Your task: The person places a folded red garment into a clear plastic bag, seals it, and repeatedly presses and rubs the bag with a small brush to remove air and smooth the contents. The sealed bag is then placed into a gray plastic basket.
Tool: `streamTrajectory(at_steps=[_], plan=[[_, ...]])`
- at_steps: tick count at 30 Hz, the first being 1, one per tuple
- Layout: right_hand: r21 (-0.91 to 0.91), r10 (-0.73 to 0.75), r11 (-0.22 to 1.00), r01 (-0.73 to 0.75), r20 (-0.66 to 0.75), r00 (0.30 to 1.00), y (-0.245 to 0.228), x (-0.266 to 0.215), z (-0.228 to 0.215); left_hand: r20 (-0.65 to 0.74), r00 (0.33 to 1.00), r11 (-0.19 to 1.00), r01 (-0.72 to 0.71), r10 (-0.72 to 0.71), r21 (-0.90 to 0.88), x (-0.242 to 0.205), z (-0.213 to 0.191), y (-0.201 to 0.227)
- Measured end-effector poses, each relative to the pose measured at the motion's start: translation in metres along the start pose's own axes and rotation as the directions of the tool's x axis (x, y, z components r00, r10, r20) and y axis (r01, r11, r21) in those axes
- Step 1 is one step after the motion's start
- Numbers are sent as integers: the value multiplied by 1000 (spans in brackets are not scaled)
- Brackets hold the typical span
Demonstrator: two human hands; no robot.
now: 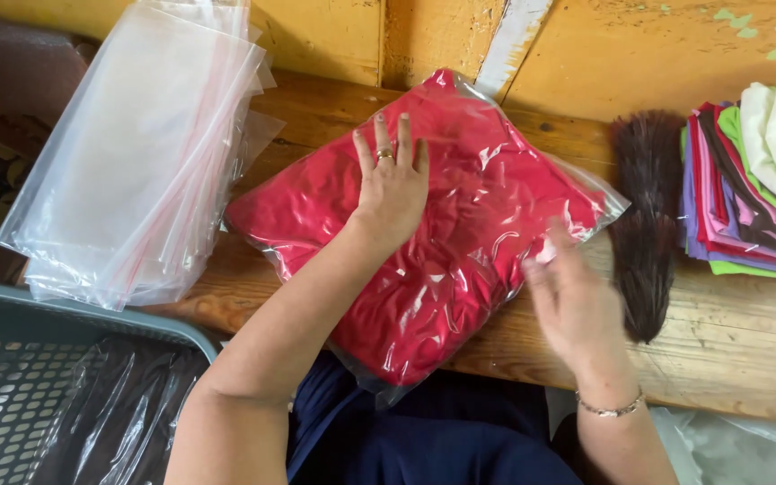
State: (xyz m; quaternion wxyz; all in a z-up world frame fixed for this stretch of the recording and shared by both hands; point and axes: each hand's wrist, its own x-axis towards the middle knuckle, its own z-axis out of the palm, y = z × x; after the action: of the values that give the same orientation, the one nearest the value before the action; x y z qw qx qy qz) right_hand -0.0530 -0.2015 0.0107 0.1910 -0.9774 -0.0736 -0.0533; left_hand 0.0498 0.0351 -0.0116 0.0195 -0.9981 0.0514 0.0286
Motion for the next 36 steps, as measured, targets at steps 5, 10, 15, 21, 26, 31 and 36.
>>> streamTrajectory(at_steps=[5,10,15,21,26,31,36], plan=[[-475,240,821,-317,-218,946,132,41,32,43,993,973,-99,110,-210,-13,2,17],[-474,317,796,-375,-201,927,184,45,52,-44,993,919,-117,108,-377,-31,9,26],[-76,-52,997,17,-481,875,106,18,12,-103,938,881,-347,331,-321,-86,-30,41],[-185,-127,974,132,37,991,-11,-38,4,-79,997,981,-15,-1,-195,-104,12,36],[-305,-34,951,54,70,997,36,-47,64,-118,993,978,3,-28,-210,-106,61,32],[-294,212,923,-249,-151,965,119,4,40,-124,992,987,-6,-14,-162,-100,59,30],[-176,163,966,-188,-147,975,42,-22,20,284,955,917,37,85,-398,-97,-11,20]])
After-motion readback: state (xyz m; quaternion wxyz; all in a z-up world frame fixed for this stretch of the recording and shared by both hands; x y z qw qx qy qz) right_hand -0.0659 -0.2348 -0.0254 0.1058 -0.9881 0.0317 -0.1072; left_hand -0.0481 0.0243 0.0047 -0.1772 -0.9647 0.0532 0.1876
